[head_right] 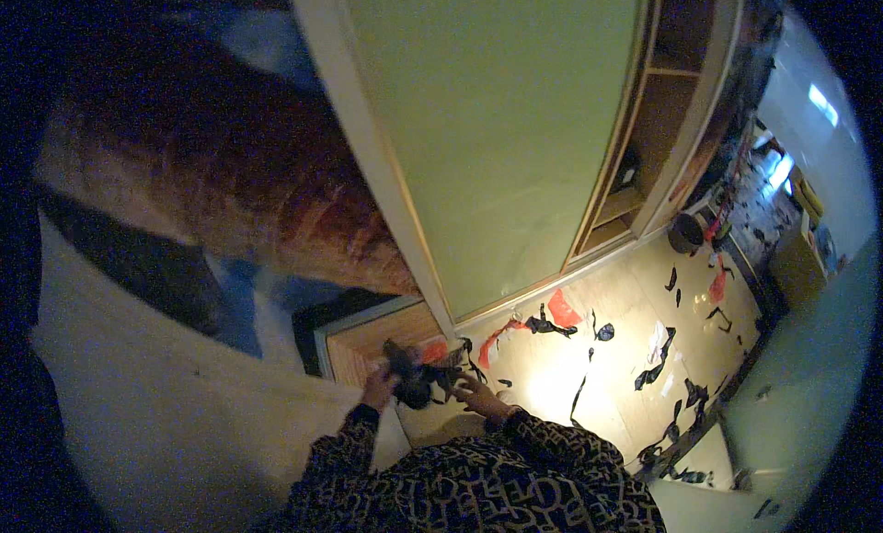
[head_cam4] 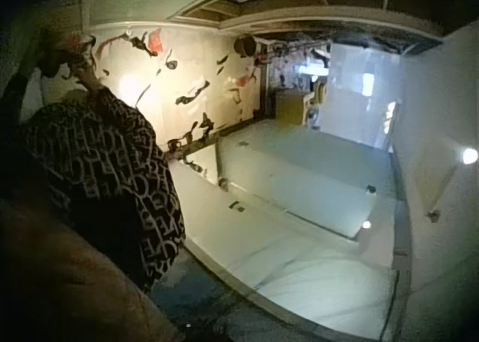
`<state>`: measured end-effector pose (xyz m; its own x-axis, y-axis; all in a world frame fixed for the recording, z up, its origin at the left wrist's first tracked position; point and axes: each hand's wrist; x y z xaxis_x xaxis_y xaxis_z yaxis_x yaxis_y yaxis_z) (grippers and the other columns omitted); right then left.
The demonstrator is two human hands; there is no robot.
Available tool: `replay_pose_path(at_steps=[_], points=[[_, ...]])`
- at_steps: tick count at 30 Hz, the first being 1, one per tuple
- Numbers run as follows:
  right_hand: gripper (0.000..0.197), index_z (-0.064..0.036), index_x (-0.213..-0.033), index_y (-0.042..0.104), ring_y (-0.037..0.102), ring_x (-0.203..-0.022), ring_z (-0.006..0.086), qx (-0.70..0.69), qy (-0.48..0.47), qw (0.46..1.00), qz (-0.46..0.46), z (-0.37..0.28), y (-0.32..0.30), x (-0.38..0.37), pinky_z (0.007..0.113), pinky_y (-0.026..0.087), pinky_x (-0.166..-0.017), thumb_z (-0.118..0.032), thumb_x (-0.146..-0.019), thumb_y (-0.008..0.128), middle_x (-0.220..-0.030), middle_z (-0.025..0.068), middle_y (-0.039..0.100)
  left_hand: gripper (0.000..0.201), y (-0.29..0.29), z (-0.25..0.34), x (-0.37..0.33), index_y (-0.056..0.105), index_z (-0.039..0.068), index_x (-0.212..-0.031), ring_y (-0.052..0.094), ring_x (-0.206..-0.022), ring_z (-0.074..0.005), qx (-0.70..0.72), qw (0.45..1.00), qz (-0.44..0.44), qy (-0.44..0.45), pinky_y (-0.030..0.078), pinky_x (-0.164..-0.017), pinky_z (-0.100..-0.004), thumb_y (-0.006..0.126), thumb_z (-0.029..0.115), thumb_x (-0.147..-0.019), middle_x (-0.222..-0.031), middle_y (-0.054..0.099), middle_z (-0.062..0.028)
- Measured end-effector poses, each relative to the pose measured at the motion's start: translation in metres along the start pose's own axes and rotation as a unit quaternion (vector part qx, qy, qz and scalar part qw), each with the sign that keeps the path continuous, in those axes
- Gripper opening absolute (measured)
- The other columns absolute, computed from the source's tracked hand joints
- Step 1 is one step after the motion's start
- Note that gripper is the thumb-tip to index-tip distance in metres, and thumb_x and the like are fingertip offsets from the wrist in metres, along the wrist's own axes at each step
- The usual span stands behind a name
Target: The person sweeps debris on a tiled floor using a pink broom. They gather scattered black and red pieces into a pile while moving around a bathroom area and a doorway.
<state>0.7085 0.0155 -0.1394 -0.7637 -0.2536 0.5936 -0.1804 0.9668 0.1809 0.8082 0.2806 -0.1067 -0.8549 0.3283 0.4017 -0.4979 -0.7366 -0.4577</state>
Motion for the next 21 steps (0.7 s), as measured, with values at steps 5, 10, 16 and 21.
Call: replay_pose_path(at_steps=[5,10,16,21], points=[[0.073,-0.0181,-0.152,0.004,0.056,-0.113,0.0228,-0.266,-0.174,0.938,0.139,-0.035,-0.092,-0.004,0.043,0.046,-0.095,-0.031,-0.097,0.05,-0.123,0.01,0.056,0.049,0.066,0.17,-0.006,0.047,-0.001,-0.134,0.054,-0.116,-0.0287,0.077,0.984,-0.087,0.135,0.045,-0.095,-0.0383,0.059,0.02,-0.092,-0.129,0.054,-0.016],[0.054,-0.0064,-0.139,0.028,0.056,-0.101,0.023,-0.331,-0.23,0.892,0.203,-0.091,-0.175,0.011,0.041,0.053,-0.085,-0.014,-0.093,0.056,-0.111,0.0106,0.054,0.034,0.091,0.238,-0.067,0.059,0.001,-0.121,0.059,-0.106,-0.0251,0.038,0.967,-0.08,0.24,0.047,-0.089,-0.0366,0.063,0.013,-0.089,-0.117,0.059,-0.0143],[0.053,-0.0027,-0.135,0.036,0.057,-0.103,0.0225,-0.312,-0.265,0.897,0.164,-0.149,-0.225,-0.027,0.036,0.051,-0.084,-0.018,-0.091,0.062,-0.117,0.0119,0.056,0.032,0.098,0.258,-0.14,0.057,0.001,-0.12,0.056,-0.109,-0.026,0.106,0.968,0.0,0.227,0.045,-0.094,-0.0383,0.06,0.005,-0.088,-0.118,0.059,-0.0134],[0.049,-0.002,-0.133,0.038,0.053,-0.113,0.0217,-0.16,-0.413,0.877,0.186,-0.224,-0.28,-0.069,0.036,0.047,-0.093,-0.013,-0.09,0.06,-0.125,0.0135,0.054,0.037,0.107,0.318,-0.161,0.052,0.0,-0.125,0.058,-0.104,-0.0276,0.234,0.96,0.04,0.149,0.047,-0.09,-0.0383,0.059,0.006,-0.088,-0.115,0.059,-0.015]])
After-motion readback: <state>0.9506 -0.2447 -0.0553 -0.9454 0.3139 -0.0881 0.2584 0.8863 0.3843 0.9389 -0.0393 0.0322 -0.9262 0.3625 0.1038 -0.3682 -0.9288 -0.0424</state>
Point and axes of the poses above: each hand's wrist, its own x-axis away from the middle knuckle, its own y-axis out of the palm, z = x × y
